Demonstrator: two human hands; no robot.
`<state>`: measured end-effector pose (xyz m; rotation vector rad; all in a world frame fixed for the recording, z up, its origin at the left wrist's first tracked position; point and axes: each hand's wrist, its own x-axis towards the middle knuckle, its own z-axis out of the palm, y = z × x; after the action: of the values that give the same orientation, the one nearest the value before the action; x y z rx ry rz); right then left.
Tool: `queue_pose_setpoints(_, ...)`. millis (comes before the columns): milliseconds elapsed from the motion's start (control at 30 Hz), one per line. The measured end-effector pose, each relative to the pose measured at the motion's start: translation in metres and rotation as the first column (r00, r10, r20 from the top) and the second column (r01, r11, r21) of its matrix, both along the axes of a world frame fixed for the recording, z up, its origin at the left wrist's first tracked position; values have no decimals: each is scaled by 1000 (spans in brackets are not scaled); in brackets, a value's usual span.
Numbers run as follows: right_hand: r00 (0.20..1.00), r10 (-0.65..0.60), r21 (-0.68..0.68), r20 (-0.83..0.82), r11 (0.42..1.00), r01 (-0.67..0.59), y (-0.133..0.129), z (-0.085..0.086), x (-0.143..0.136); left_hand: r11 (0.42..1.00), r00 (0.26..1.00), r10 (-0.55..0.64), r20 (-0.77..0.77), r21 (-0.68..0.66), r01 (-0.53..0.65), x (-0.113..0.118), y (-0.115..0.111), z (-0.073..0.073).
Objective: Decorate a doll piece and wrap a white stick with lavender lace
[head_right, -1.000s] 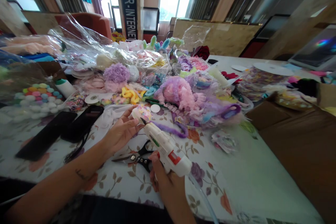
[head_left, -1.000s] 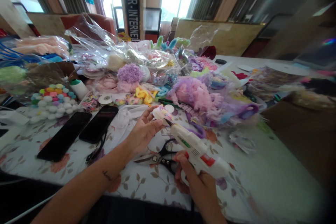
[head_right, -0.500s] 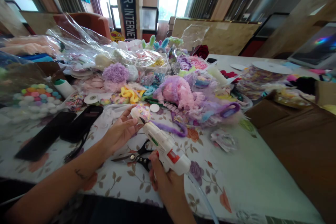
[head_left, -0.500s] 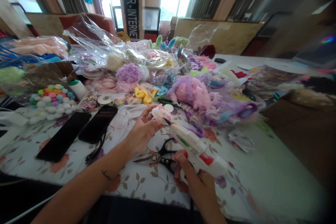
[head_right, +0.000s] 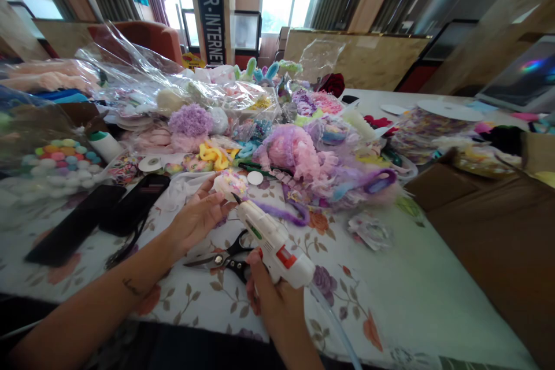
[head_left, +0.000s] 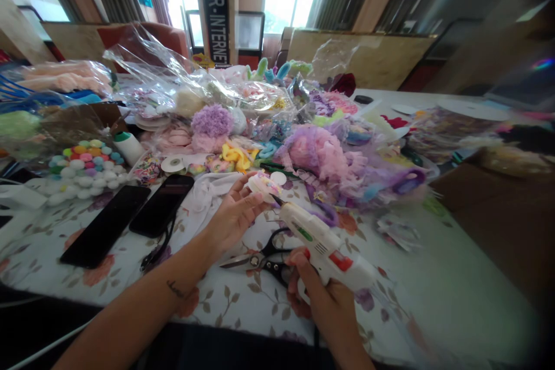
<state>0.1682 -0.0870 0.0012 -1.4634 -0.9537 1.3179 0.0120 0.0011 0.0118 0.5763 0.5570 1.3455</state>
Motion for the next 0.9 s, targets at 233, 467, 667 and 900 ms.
queue_pose_setpoints(233,1000,-13,14,-7,1000,13,1,2,-1,1000,1000,-16,4,-11,16,2,0,-1)
queue_pose_setpoints(467,1000,-23,24,-18,999,23,1,2,-2,1000,1000,-19,4,17,19,0,0,-3)
queue_pose_setpoints(667,1000,-9,13,8,1000,9,1,4,-1,1000,999,-1,33,-17,2,0,1,-2)
queue_pose_setpoints(900,999,-48,-15,21,999,48,0,4,-3,1000,999,-28,24,4,28,3,-1,-3)
